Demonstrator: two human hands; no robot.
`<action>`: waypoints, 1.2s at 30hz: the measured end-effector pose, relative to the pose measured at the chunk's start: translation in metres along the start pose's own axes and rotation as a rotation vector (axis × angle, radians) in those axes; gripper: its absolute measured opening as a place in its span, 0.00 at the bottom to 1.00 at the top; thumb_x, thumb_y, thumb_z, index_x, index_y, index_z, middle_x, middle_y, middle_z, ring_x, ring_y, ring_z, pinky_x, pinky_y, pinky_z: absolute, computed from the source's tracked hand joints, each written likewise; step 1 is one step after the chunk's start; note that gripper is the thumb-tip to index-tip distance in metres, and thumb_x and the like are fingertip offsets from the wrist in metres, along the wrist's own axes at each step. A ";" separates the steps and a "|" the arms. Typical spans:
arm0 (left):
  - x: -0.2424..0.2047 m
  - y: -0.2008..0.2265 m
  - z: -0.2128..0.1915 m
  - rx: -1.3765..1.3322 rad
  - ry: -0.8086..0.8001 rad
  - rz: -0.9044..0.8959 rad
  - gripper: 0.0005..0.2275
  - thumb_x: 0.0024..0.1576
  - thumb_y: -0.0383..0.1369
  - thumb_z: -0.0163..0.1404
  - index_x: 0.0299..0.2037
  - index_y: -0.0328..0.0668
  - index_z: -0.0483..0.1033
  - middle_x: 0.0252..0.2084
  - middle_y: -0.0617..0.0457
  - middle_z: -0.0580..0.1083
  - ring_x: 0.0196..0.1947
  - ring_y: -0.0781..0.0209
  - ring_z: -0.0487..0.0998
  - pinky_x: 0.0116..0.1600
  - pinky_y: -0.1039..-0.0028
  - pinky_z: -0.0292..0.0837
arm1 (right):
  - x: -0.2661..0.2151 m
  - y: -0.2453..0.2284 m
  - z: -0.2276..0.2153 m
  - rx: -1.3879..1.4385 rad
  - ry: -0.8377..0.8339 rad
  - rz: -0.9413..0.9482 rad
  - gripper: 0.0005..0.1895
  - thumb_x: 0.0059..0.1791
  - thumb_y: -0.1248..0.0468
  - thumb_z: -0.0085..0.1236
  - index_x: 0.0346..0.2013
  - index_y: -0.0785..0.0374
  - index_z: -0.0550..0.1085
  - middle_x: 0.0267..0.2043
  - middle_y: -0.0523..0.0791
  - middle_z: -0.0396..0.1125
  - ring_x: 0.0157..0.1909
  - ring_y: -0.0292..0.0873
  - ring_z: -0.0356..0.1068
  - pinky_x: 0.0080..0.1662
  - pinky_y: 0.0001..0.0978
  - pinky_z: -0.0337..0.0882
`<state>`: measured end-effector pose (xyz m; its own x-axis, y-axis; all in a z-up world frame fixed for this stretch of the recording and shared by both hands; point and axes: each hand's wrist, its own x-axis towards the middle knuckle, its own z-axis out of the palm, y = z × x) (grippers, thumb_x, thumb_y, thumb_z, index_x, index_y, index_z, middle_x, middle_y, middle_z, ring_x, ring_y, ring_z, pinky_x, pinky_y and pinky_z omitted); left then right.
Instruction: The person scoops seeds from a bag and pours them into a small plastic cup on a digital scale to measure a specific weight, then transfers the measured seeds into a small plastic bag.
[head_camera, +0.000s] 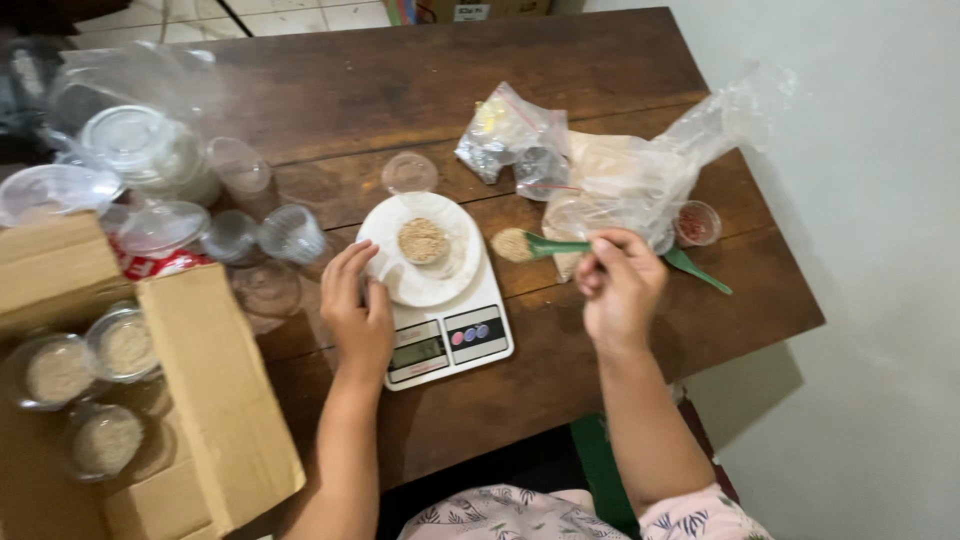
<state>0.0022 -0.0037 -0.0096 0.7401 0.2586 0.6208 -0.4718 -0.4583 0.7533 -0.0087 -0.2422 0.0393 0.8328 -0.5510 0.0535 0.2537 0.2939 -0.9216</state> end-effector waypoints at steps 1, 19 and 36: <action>0.000 -0.004 0.000 -0.001 0.009 -0.002 0.14 0.42 0.16 0.41 0.38 0.36 0.72 0.39 0.47 0.71 0.43 0.48 0.70 0.50 0.62 0.61 | 0.000 0.010 0.009 0.009 -0.023 0.022 0.03 0.40 0.73 0.47 0.28 0.69 0.67 0.10 0.51 0.56 0.10 0.35 0.50 0.14 0.20 0.51; 0.009 0.001 -0.002 -0.052 0.052 -0.070 0.14 0.44 0.17 0.39 0.37 0.37 0.72 0.39 0.48 0.70 0.44 0.47 0.70 0.49 0.60 0.63 | -0.018 0.040 0.075 -0.560 -0.441 -0.630 0.04 0.43 0.75 0.48 0.27 0.69 0.72 0.13 0.46 0.63 0.14 0.36 0.58 0.20 0.21 0.61; 0.010 0.006 -0.005 -0.079 0.052 -0.109 0.14 0.44 0.16 0.38 0.37 0.36 0.72 0.39 0.48 0.70 0.44 0.46 0.69 0.49 0.60 0.63 | -0.009 0.043 0.070 -0.600 -0.522 -0.956 0.04 0.44 0.74 0.47 0.28 0.69 0.71 0.18 0.45 0.64 0.19 0.43 0.63 0.25 0.28 0.64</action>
<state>0.0038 0.0004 0.0022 0.7640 0.3480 0.5433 -0.4277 -0.3572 0.8303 0.0295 -0.1703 0.0265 0.5689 0.0695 0.8194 0.7156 -0.5329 -0.4516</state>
